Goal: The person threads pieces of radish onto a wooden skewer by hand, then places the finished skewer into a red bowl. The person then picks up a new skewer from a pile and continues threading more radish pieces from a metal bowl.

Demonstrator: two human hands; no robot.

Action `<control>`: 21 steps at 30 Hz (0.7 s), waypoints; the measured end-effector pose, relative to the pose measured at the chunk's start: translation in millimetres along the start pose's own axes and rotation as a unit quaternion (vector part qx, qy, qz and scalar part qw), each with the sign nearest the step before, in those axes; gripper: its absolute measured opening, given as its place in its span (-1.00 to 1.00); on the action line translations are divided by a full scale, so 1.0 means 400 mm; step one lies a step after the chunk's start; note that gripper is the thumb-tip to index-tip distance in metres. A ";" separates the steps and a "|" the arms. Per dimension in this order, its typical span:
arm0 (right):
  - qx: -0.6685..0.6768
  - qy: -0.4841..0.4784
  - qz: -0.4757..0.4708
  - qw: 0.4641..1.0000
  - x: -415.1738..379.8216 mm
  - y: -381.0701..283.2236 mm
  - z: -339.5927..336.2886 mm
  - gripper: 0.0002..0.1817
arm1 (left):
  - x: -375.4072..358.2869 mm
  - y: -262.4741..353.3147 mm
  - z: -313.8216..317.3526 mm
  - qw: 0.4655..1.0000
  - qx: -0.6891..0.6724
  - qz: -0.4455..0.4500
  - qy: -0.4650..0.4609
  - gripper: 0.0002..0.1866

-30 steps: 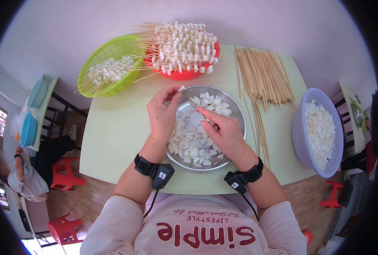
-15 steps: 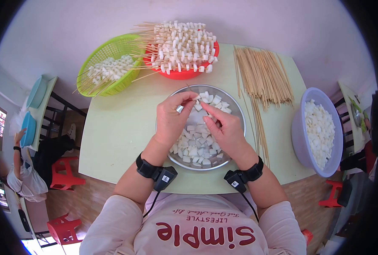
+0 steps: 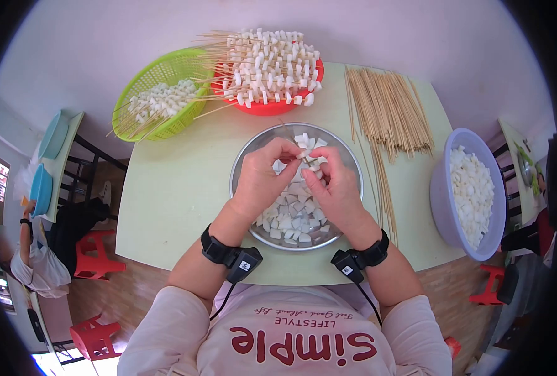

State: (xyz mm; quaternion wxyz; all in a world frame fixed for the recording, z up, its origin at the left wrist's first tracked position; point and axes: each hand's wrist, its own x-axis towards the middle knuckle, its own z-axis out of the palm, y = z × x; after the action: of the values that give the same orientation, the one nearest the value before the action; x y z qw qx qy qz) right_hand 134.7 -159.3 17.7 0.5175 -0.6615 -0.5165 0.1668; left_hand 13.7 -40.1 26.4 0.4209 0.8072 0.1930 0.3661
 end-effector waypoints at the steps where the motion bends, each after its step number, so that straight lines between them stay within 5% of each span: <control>1: 0.011 -0.002 0.012 1.000 0.000 0.000 0.000 -0.66 | -0.001 -0.002 0.003 1.000 0.004 0.019 0.007 -0.83; 21: -0.003 0.010 -0.016 1.000 0.003 0.006 -0.001 -0.70 | -0.002 0.009 0.001 0.998 0.035 0.059 -0.003 -0.81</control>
State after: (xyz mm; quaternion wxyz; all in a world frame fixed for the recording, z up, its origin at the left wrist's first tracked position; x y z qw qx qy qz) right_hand 136.6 -158.2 16.2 0.5232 -0.6564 -0.5222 0.1510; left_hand 13.4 -42.8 29.0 0.3702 0.8327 0.1565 0.3808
